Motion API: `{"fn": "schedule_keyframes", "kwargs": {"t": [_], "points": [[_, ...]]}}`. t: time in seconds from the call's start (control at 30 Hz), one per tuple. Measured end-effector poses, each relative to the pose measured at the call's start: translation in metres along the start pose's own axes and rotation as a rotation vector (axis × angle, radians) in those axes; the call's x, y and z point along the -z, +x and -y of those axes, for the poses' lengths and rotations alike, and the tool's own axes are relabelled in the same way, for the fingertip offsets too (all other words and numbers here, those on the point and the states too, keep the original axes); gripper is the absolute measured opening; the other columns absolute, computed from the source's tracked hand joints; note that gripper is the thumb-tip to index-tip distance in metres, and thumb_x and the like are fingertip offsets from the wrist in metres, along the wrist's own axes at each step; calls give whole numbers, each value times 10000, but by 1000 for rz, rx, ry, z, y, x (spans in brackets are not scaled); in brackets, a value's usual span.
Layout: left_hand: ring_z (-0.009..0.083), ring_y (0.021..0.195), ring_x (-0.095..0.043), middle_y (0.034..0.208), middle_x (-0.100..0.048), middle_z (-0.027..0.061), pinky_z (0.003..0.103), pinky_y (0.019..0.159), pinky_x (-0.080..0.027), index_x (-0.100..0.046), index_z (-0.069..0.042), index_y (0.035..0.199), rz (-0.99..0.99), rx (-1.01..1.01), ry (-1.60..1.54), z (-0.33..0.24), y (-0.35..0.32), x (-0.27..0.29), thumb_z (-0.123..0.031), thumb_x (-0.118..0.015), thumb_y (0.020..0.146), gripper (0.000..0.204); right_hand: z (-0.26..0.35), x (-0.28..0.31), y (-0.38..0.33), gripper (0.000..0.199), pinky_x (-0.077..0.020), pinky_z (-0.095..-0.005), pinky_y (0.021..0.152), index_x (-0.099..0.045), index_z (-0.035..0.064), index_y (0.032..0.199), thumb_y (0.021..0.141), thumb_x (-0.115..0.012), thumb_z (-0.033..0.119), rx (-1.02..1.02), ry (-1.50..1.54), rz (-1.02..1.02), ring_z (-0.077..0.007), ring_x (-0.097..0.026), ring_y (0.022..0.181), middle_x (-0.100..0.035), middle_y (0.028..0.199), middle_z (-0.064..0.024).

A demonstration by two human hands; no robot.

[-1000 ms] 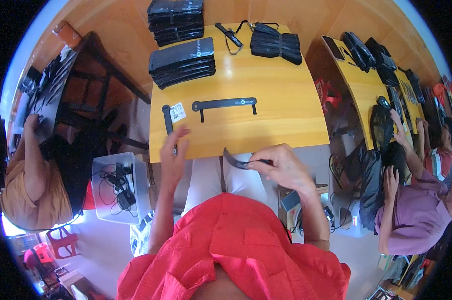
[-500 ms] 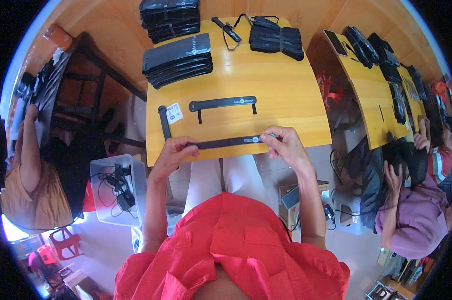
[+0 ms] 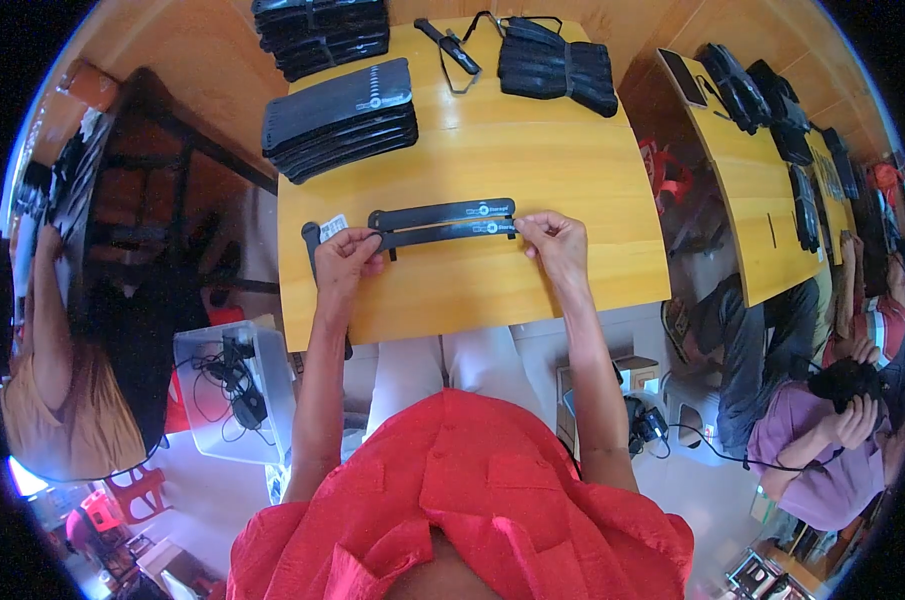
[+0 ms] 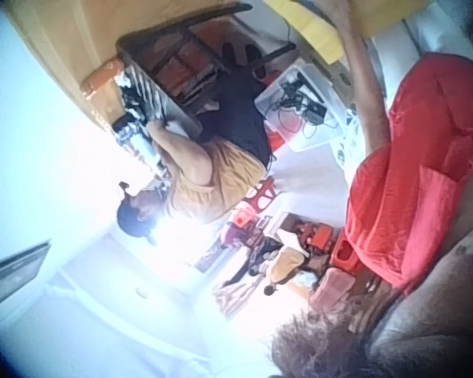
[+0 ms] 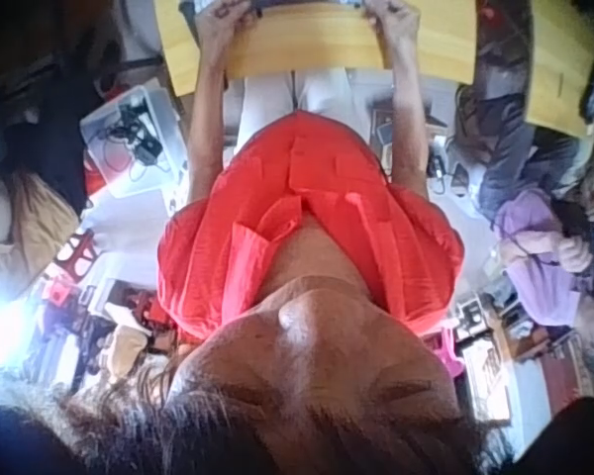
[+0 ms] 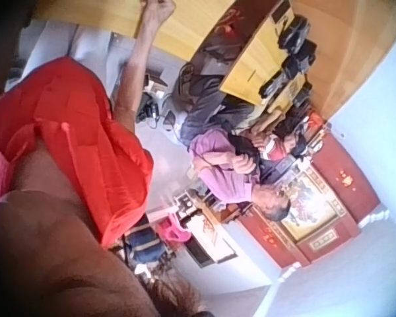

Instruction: Attaching elastic straps to black fabric components for face masks.

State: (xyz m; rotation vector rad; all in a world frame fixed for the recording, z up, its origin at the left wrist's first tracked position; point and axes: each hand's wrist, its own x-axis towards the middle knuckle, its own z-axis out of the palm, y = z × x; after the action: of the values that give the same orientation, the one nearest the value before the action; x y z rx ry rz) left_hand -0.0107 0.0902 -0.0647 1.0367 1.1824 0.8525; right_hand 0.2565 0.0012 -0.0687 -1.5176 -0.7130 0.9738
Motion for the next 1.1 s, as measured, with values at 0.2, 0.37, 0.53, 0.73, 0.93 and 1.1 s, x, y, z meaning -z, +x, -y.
{"fn": "schedule_keyframes", "kwargs": {"t": [0.2, 0.37, 0.53, 0.73, 0.93, 1.1], "points": [[83, 569, -578, 720, -625, 50, 198, 519, -486, -631, 30, 919, -96, -36, 35, 0, 9, -4, -47, -631, 815, 129, -5, -4, 12, 98, -312, -173, 384, -631, 26, 800, 819, -651, 120, -87, 109, 23, -38, -486, 475, -572, 621, 10], [68, 551, -555, 708, -618, 42, 193, 495, -459, -630, 34, 885, -127, -136, 160, 6, 14, -5, -34, -640, 801, 109, -8, -6, 19, 89, -330, -184, 396, -628, 5, 802, 822, -635, 91, -49, 41, 27, -49, -486, 478, -575, 633, -4], [60, 535, -528, 684, -602, 34, 192, 466, -424, -623, 31, 860, -171, -178, 206, 14, 20, -5, -26, -659, 779, 105, -4, -8, 19, 85, -348, -194, 407, -633, -11, 792, 814, -635, 71, -83, -16, -10, -58, -486, 471, -578, 621, -14], [59, 534, -524, 677, -598, 38, 196, 459, -425, -618, 30, 853, -174, -165, 194, 9, 19, -6, -22, -660, 775, 103, -6, -10, 19, 92, -330, -184, 369, -640, -4, 795, 795, -663, 85, -95, -14, -50, -50, -490, 445, -576, 586, -7], [62, 540, -525, 681, -599, 40, 197, 454, -436, -619, 27, 848, -206, -136, 252, 8, 18, -8, -28, -664, 776, 101, -8, -12, 20, 99, -337, -181, 343, -635, -4, 776, 783, -675, 86, -96, -22, -103, -47, -492, 431, -569, 561, -13], [58, 553, -526, 681, -599, 33, 191, 445, -453, -627, 14, 847, -216, -159, 246, 10, 20, -7, -34, -666, 777, 94, -7, -14, 21, 107, -333, -188, 336, -635, -7, 752, 778, -679, 88, -99, -29, -119, -52, -477, 402, -562, 539, -15]]}}
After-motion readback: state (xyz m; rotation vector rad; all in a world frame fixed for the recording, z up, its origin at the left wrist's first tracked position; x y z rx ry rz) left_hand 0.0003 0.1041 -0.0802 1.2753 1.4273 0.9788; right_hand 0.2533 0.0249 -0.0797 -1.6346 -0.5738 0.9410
